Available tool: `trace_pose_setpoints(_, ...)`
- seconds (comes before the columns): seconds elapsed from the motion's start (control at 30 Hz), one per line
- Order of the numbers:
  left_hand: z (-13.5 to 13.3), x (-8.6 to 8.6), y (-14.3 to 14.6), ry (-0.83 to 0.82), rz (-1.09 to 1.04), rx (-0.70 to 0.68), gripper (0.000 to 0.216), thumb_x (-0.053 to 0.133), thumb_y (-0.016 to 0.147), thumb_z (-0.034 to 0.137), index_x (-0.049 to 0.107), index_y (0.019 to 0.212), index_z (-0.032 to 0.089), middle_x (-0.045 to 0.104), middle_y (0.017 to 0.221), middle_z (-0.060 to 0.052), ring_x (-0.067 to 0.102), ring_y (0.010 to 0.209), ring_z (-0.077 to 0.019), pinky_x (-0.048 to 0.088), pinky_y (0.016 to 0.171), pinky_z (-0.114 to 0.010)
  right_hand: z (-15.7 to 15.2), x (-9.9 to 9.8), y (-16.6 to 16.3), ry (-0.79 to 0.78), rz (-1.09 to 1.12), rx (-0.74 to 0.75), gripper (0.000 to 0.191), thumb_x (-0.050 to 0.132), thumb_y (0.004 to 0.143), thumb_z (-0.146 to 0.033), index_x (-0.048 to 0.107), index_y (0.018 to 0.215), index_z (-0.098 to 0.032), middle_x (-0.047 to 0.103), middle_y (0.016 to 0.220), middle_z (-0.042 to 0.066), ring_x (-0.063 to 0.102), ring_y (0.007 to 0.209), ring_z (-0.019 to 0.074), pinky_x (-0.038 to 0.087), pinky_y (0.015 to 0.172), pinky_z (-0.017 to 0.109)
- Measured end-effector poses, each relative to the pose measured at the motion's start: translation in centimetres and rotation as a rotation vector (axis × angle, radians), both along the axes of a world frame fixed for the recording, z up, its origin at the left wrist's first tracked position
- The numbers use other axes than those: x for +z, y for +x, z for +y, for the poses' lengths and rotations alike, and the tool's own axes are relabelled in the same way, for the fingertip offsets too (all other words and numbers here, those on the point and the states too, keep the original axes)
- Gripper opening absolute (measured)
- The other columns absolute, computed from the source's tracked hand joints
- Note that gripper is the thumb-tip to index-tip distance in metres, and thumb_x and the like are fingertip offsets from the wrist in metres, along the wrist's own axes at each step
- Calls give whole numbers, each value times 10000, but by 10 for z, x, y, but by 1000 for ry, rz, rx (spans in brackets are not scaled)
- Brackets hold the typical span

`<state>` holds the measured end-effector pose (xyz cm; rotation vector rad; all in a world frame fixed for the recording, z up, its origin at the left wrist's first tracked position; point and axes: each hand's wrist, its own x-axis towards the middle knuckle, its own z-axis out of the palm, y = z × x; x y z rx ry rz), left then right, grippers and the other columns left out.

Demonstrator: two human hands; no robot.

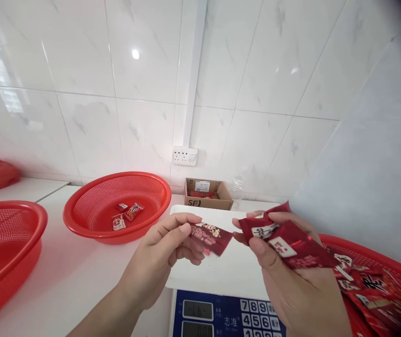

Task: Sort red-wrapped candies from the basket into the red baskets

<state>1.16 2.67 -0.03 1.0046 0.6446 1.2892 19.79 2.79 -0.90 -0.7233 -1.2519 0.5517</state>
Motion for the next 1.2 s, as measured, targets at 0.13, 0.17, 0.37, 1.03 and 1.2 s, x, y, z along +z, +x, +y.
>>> trace_pose_setpoints(0.13,-1,4,0,-42,21,-79,272,762,784,363,712,987,189,732,816,-38,662,770,-139,529,680,-217,-13,5,-10,-15,-116,-70,328,792,737,-259,634,1021,-305,704,994,16,696,796,196,606,642,308)
trace_pose_setpoints(0.17,-1,3,0,-33,43,-102,283,781,765,354,708,989,198,724,811,-28,659,757,-135,525,661,-212,-15,6,-12,-4,-149,-109,320,794,729,-246,640,1004,-299,708,964,11,697,756,187,604,616,294)
trace_pose_setpoints(0.37,-3,0,1,141,341,-23,199,688,845,400,702,929,220,551,618,57,477,562,-68,398,531,-172,-10,8,-16,-44,-3,-122,235,739,762,-165,643,945,-276,676,889,-27,595,471,71,536,429,190)
trace_pose_setpoints(1.03,-6,2,-1,144,248,-97,307,669,846,465,572,757,187,552,627,47,458,557,-72,375,516,-172,-16,10,-16,-83,132,146,338,727,788,-139,590,1042,-314,692,858,-14,655,571,118,577,496,226)
trace_pose_setpoints(1.2,-7,5,1,188,294,-110,386,568,903,495,534,678,183,552,662,26,497,604,-95,431,579,-203,-18,9,-18,-68,119,120,310,714,810,-144,614,1035,-331,700,892,-23,667,583,113,597,506,219)
